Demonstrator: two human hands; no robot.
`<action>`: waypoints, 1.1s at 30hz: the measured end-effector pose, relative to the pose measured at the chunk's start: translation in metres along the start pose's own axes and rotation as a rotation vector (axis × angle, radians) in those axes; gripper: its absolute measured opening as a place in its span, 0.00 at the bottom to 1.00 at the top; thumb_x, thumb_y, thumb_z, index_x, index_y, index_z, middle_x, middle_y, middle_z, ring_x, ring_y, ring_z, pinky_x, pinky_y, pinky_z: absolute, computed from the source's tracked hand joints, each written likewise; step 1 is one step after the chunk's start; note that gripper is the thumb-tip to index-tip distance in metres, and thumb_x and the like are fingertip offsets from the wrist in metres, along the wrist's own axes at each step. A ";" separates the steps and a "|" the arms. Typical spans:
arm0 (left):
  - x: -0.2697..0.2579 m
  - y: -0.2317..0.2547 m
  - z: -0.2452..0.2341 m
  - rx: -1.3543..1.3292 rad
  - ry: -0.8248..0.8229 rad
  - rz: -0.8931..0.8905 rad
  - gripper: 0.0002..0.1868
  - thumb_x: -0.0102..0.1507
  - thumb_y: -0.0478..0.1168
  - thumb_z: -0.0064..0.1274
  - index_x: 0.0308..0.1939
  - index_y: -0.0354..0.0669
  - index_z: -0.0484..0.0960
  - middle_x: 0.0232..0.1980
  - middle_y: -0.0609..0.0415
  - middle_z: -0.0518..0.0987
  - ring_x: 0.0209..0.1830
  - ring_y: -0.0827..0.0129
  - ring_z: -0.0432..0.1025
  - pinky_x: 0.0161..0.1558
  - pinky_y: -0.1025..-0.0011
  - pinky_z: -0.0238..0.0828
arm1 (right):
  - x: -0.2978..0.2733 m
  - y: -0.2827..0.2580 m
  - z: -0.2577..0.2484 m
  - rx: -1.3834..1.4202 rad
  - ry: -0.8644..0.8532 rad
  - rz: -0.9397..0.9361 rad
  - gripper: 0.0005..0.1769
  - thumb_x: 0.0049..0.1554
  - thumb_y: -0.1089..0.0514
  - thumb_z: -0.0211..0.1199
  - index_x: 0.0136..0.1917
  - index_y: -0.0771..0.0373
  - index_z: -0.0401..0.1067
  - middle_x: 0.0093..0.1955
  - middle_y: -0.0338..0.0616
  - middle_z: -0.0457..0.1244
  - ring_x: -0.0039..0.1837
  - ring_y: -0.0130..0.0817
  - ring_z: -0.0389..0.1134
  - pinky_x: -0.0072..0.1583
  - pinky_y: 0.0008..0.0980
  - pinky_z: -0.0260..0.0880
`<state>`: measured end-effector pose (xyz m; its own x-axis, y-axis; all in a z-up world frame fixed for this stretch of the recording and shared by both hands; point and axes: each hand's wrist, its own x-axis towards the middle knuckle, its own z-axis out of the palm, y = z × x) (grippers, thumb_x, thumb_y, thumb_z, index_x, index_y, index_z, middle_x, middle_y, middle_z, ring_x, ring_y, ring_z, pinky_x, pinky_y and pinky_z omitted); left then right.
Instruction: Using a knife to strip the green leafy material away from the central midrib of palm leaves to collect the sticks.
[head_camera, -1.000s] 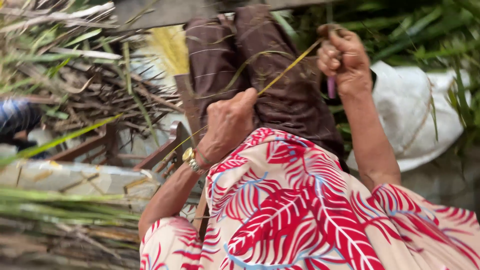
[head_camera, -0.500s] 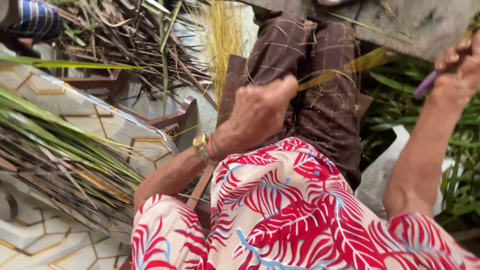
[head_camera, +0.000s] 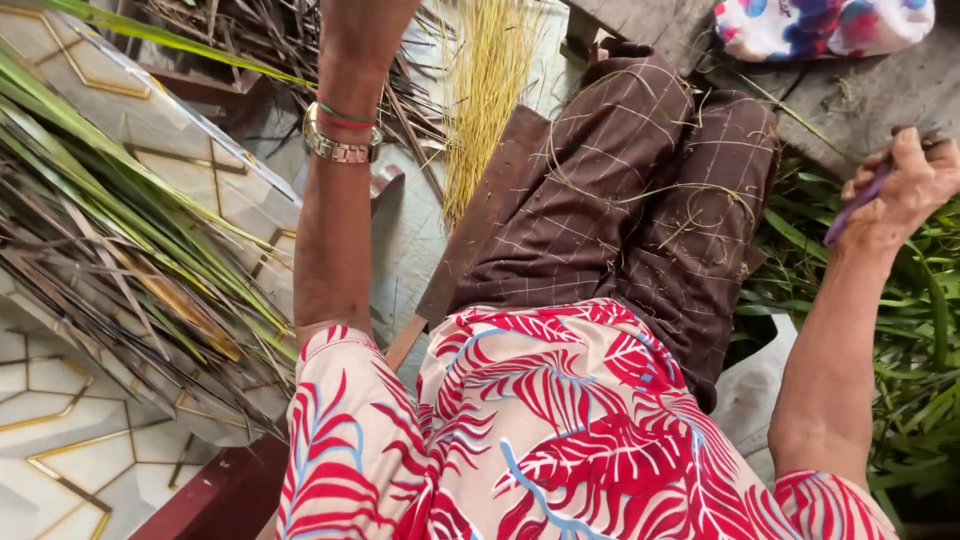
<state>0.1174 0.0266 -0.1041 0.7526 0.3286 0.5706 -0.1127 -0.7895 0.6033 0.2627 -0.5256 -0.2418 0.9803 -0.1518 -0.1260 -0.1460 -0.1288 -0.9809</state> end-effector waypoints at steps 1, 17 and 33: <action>-0.008 -0.014 -0.006 -0.023 0.003 -0.036 0.10 0.72 0.49 0.49 0.46 0.50 0.81 0.41 0.58 0.80 0.34 0.69 0.70 0.36 0.66 0.67 | 0.002 0.003 0.000 -0.006 -0.007 -0.002 0.06 0.73 0.57 0.57 0.55 0.61 0.65 0.40 0.42 0.61 0.34 0.28 0.61 0.32 0.29 0.63; -0.104 -0.139 0.011 -0.469 -0.177 -0.753 0.09 0.65 0.24 0.44 0.35 0.40 0.77 0.32 0.54 0.81 0.22 0.76 0.79 0.20 0.81 0.80 | 0.006 0.006 0.000 -0.050 0.055 0.118 0.12 0.69 0.52 0.54 0.57 0.58 0.75 0.37 0.32 0.60 0.33 0.20 0.60 0.34 0.23 0.64; -0.198 -0.200 0.153 0.401 -0.388 -0.580 0.25 0.62 0.41 0.54 0.63 0.46 0.76 0.61 0.38 0.72 0.59 0.46 0.68 0.56 0.41 0.66 | -0.002 -0.009 0.015 -0.082 0.069 -0.028 0.07 0.74 0.60 0.59 0.51 0.62 0.71 0.33 0.44 0.62 0.29 0.28 0.60 0.26 0.29 0.57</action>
